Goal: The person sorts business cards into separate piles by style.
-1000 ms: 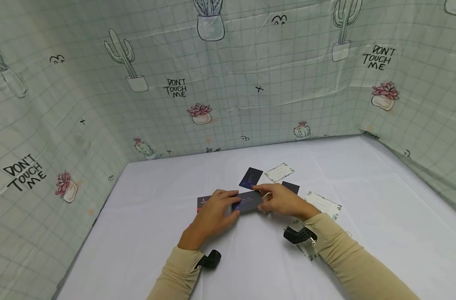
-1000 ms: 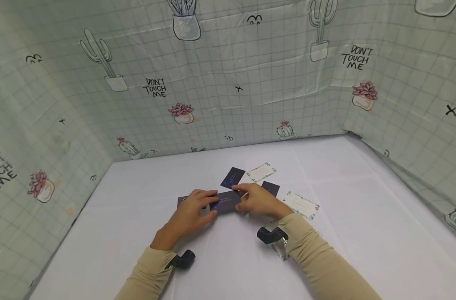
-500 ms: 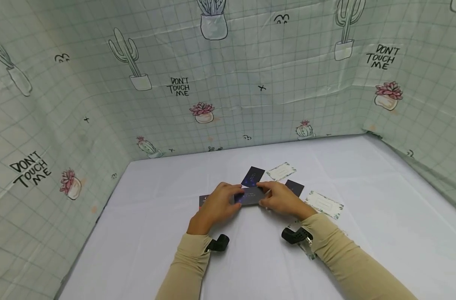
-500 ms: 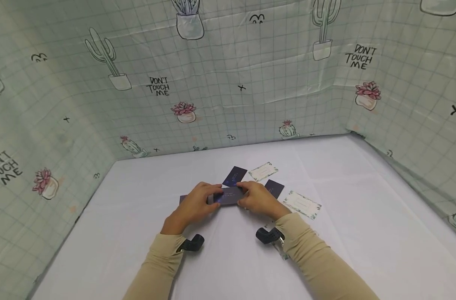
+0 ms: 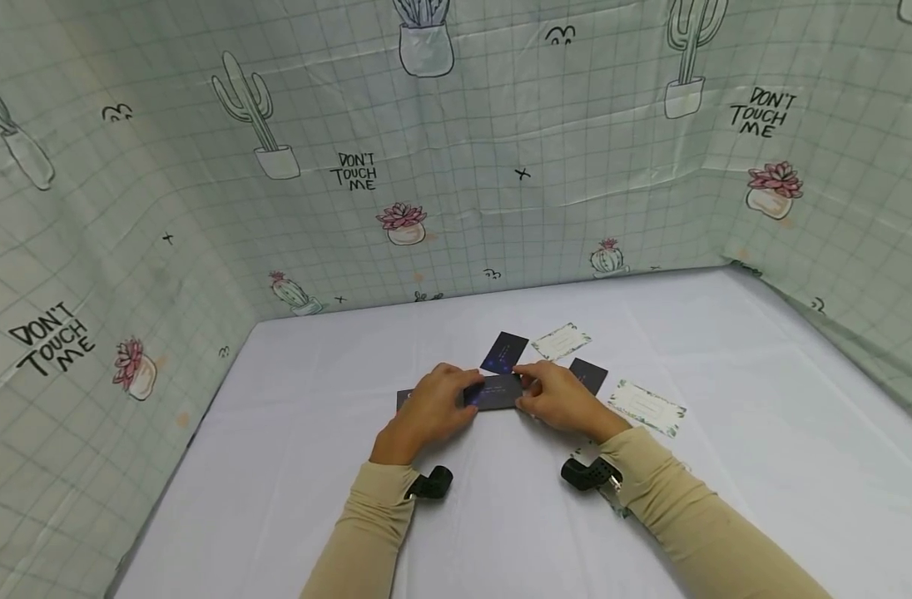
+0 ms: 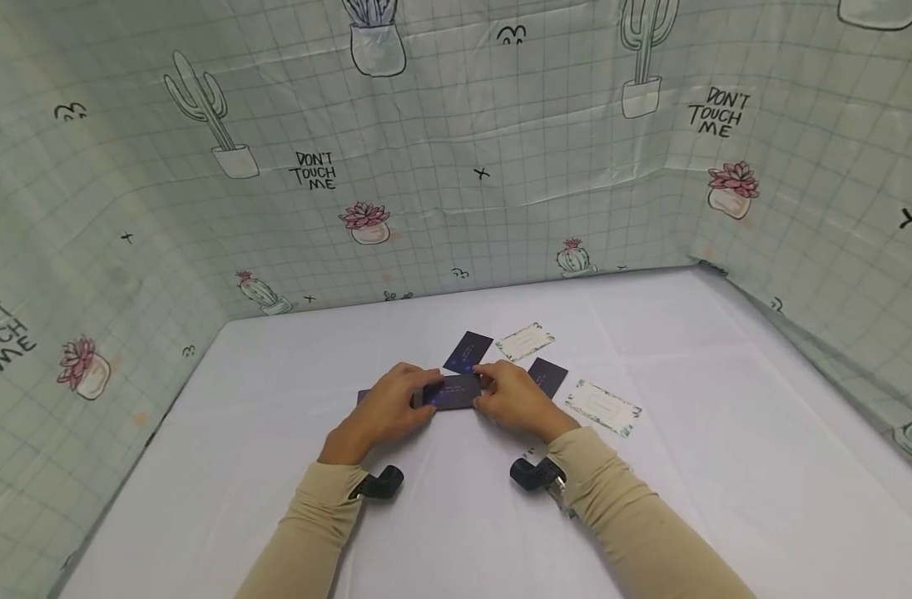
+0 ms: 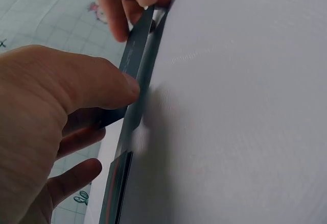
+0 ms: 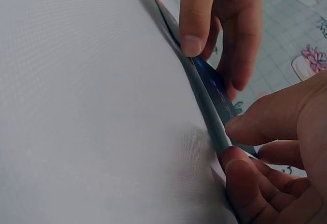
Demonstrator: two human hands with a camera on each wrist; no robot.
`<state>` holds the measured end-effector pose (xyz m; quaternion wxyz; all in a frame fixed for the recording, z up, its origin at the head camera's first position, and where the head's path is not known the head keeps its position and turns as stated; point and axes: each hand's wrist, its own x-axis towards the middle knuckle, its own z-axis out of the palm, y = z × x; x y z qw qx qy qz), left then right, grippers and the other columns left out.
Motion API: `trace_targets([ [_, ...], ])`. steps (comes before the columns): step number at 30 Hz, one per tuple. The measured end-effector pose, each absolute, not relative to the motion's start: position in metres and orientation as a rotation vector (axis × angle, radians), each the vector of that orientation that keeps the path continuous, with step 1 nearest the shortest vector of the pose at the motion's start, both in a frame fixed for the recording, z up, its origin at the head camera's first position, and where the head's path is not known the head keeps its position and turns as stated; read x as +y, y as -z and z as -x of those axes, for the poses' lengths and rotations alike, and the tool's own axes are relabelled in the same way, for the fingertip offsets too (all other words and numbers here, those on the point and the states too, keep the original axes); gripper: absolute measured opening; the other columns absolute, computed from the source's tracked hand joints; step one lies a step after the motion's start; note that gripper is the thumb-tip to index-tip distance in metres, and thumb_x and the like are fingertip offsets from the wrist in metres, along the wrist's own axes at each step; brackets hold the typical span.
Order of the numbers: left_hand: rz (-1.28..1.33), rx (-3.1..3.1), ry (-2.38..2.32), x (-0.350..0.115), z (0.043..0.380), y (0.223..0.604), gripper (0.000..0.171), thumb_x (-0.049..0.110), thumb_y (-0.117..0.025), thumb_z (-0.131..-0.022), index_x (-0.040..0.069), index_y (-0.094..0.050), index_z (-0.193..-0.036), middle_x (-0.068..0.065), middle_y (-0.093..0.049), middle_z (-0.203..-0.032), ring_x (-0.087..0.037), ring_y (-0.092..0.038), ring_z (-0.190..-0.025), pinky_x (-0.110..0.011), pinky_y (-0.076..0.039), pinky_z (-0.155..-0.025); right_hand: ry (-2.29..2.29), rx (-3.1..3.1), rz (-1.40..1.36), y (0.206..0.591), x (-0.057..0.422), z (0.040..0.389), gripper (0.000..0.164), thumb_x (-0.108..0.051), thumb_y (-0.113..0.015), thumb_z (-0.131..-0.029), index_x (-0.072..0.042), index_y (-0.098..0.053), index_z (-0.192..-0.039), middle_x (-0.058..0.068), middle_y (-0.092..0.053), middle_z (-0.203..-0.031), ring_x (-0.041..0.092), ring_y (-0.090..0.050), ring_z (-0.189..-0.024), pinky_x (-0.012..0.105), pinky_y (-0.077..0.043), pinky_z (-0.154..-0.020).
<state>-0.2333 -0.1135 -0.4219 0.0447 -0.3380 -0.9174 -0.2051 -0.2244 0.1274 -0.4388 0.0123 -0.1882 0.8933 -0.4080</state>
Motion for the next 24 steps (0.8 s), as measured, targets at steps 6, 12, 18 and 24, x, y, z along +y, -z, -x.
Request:
trace_targets([
  [6,0.979,-2.855,0.587,-0.1122,0.2338,0.4226,0.053,0.016,-0.074,-0.088,0.010,-0.060,-0.139,-0.013,-0.065,-0.122,-0.030,-0.058,-0.117,-0.045,-0.048,-0.096,1.285,2.822,0.553,0.4420,0.1260,0.2230,0.054,-0.005,-0.071,-0.083,0.008,-0.058,-0.134,0.009,-0.064,-0.105,0.020,-0.064,-0.091,0.033,-0.052,-0.076],
  [12,0.996,-2.825,0.533,-0.1104,0.2346,0.4240,0.050,0.015,-0.073,-0.086,0.010,-0.063,-0.135,-0.012,-0.069,-0.118,-0.029,-0.061,-0.114,-0.043,-0.049,-0.095,1.307,2.834,0.563,0.4420,0.1236,0.2223,0.052,-0.004,-0.070,-0.083,0.011,-0.059,-0.131,0.009,-0.063,-0.100,0.018,-0.062,-0.088,0.033,-0.052,-0.076],
  [18,1.022,-2.792,0.523,-0.1111,0.2361,0.4252,0.043,0.015,-0.073,-0.086,0.009,-0.068,-0.128,-0.009,-0.071,-0.117,-0.028,-0.063,-0.112,-0.042,-0.049,-0.095,1.320,2.844,0.550,0.4390,0.1221,0.2209,0.051,-0.003,-0.070,-0.082,0.010,-0.060,-0.130,0.009,-0.063,-0.099,0.017,-0.061,-0.086,0.033,-0.051,-0.076],
  [24,1.065,-2.764,0.493,-0.1130,0.2373,0.4280,0.038,0.015,-0.070,-0.086,0.008,-0.071,-0.123,-0.009,-0.068,-0.125,-0.029,-0.061,-0.116,-0.044,-0.047,-0.098,1.314,2.861,0.543,0.4404,0.1203,0.2203,0.052,-0.003,-0.071,-0.081,0.009,-0.060,-0.130,0.008,-0.064,-0.100,0.016,-0.061,-0.085,0.033,-0.050,-0.076],
])
